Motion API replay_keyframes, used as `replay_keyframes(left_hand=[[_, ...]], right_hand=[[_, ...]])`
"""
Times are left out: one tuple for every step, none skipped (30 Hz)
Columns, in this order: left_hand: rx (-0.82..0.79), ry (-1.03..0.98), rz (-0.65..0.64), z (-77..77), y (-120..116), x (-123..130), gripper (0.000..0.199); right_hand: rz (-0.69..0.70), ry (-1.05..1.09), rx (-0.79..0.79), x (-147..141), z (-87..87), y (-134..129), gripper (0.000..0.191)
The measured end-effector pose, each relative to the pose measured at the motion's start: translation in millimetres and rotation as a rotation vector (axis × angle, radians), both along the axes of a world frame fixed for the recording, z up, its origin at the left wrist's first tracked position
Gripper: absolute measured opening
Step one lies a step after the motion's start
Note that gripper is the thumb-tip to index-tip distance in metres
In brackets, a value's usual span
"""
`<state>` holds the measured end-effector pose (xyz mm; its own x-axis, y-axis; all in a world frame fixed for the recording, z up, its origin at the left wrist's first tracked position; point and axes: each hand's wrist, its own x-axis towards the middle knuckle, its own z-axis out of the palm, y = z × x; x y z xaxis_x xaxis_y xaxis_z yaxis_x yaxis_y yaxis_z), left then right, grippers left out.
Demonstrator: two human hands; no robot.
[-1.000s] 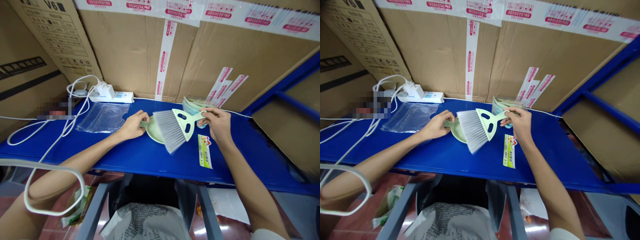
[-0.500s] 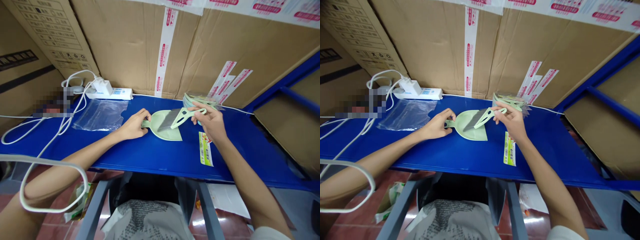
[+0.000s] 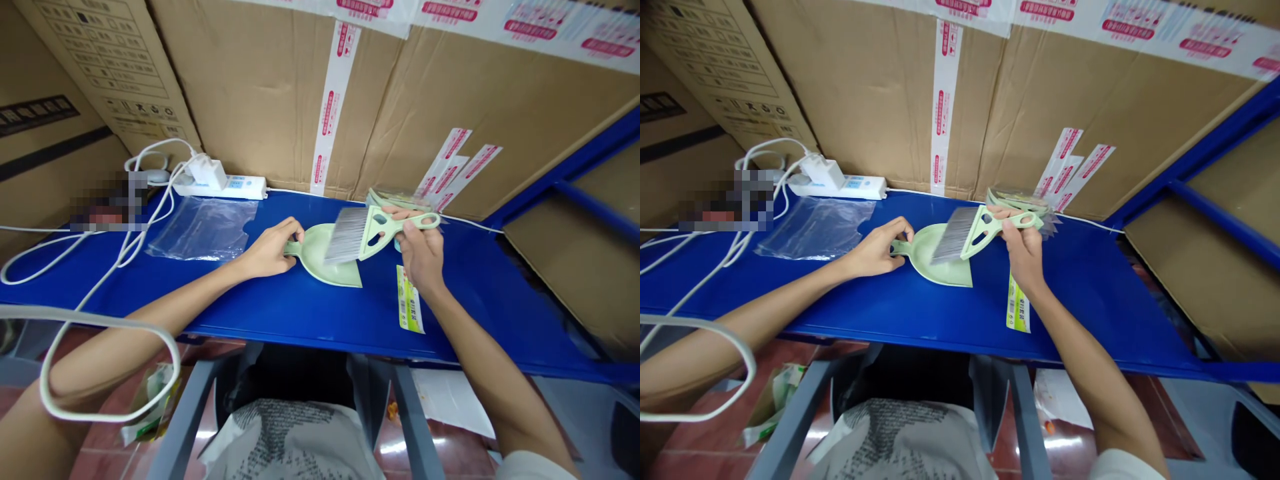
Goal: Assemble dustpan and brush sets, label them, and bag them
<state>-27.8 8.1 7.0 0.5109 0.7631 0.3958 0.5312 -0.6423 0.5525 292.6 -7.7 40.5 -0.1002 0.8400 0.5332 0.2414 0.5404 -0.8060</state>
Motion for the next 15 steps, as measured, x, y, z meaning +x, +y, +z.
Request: replay_keyframes(left_hand=[[0.001,-0.001,-0.005,-0.2,1,0,0.035],[-0.001,-0.001,-0.008,-0.4,1,-1,0.035],[-0.007,0.000,-0.009,-0.5,2,-1,0.035],[-0.016,-0.002,-0.007,-0.6,2,-1,0.036],[-0.025,-0.004,-0.004,-0.7,2,-2,0.036],[-0.032,-0.007,0.000,-0.9,3,-2,0.037],[-0.035,-0.011,0.003,-1.1,3,-2,0.037],[-0.037,-0.013,0.003,-1.2,3,-3,0.037],[-0.039,-0.013,0.000,-1.4,3,-3,0.037],[-0.040,-0.013,-0.002,-1.6,3,-3,0.037],[-0.042,-0.012,-0.002,-1.6,3,-3,0.037],[-0.044,-0.011,0.001,-1.6,3,-2,0.037],[-0.045,-0.009,0.002,-1.6,3,-3,0.037],[-0.044,-0.006,0.003,-1.6,3,-3,0.037],[-0.043,-0.005,0.001,-1.6,3,-3,0.037]], right_hand=[[0.060,0.093,-0.035,0,-1.2,1,0.040],[0.130,0.186,-0.084,-1,-3.7,2,0.036],[0.194,0.248,-0.138,-2,-7.1,4,0.033],[0.243,0.247,-0.188,-3,-11.1,6,0.031],[0.269,0.219,-0.222,-3,-14.9,7,0.031],[0.278,0.175,-0.244,-3,-18.1,9,0.033],[0.271,0.118,-0.257,-2,-20.2,10,0.035],[0.254,0.054,-0.263,0,-21.0,12,0.038],[0.233,-0.013,-0.260,3,-20.4,13,0.040],[0.211,-0.078,-0.248,6,-18.6,14,0.042],[0.188,-0.135,-0.225,9,-15.9,14,0.042],[0.162,-0.182,-0.193,13,-12.8,15,0.042],[0.134,-0.216,-0.154,15,-9.6,15,0.042],[0.106,-0.242,-0.114,18,-6.7,14,0.042],[0.076,-0.264,-0.076,20,-4.3,13,0.043]])
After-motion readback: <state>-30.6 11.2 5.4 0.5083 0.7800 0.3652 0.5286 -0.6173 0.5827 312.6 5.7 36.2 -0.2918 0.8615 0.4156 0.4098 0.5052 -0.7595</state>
